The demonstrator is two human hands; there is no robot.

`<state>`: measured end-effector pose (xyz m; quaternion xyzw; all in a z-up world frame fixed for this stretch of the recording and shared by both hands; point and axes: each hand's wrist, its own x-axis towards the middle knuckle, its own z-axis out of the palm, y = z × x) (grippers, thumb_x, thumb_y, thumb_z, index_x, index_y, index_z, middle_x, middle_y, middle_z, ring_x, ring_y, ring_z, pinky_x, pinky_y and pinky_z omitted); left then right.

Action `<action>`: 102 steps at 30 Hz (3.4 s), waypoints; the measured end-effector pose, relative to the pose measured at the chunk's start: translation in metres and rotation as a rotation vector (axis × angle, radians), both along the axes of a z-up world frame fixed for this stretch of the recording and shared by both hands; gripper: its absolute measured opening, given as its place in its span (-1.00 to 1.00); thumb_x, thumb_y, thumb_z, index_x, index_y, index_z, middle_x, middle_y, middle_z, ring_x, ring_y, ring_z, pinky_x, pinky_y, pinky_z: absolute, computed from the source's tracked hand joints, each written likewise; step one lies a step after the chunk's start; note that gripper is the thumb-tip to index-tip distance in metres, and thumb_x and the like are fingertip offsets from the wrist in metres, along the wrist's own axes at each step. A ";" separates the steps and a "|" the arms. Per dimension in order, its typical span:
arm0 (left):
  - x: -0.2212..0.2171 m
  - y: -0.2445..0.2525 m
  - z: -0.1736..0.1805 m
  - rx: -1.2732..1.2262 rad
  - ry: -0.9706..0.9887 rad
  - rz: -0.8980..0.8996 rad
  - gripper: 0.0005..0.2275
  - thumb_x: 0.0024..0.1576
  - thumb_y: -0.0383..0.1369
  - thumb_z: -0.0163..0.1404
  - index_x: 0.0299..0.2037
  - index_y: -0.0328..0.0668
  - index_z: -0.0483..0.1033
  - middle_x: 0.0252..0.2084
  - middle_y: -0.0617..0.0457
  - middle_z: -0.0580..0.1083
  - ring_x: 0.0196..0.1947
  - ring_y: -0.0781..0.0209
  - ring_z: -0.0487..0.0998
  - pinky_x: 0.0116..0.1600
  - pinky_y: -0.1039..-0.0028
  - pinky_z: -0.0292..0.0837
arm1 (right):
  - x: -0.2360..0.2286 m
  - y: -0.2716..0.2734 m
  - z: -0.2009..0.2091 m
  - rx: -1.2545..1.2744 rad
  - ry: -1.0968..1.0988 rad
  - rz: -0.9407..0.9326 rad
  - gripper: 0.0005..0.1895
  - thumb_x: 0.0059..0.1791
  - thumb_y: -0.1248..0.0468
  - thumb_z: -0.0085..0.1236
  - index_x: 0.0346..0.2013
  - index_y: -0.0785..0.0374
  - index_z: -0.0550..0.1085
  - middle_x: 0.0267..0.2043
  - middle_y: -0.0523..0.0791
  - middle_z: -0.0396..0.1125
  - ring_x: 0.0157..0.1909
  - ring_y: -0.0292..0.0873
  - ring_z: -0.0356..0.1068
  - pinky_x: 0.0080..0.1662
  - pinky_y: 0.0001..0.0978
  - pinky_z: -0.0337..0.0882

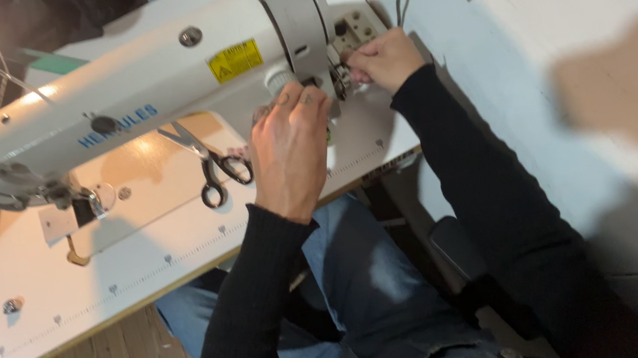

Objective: Preparing a sewing machine by winding and installing a bobbin.

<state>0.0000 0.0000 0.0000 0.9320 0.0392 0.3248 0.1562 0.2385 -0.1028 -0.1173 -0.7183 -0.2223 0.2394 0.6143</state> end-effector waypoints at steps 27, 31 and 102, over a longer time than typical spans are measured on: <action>-0.008 0.021 0.021 -0.131 -0.053 -0.011 -0.95 0.20 -0.43 0.09 -0.22 -0.23 0.57 -0.26 -0.03 0.50 -0.28 -0.13 0.54 -0.16 0.16 0.42 | -0.042 -0.016 0.019 0.010 -0.374 -0.107 -0.60 -0.08 0.32 0.42 -0.01 0.42 0.53 -0.15 -0.03 0.55 -0.12 -0.25 0.57 -0.10 -0.46 0.54; -0.011 0.023 0.017 -0.128 -0.061 -0.025 -0.94 0.20 -0.42 0.08 -0.24 -0.24 0.55 -0.27 -0.03 0.49 -0.27 -0.12 0.54 -0.13 0.17 0.42 | -0.079 -0.017 -0.001 0.002 -0.671 -0.349 -0.78 -0.07 0.35 0.39 -0.17 0.37 0.63 -0.27 0.00 0.57 -0.24 -0.24 0.60 -0.15 -0.44 0.56; -0.064 -0.001 -0.016 -0.056 -0.105 -0.180 -0.92 0.21 -0.50 0.02 -0.17 -0.20 0.38 -0.23 -0.01 0.49 -0.12 -0.07 0.57 0.44 -0.05 0.16 | -0.135 -0.023 -0.001 1.008 0.961 0.066 -0.78 0.22 0.14 -0.11 -0.13 0.22 0.41 -0.36 -0.24 0.30 -0.38 -0.35 0.28 -0.27 -0.57 0.38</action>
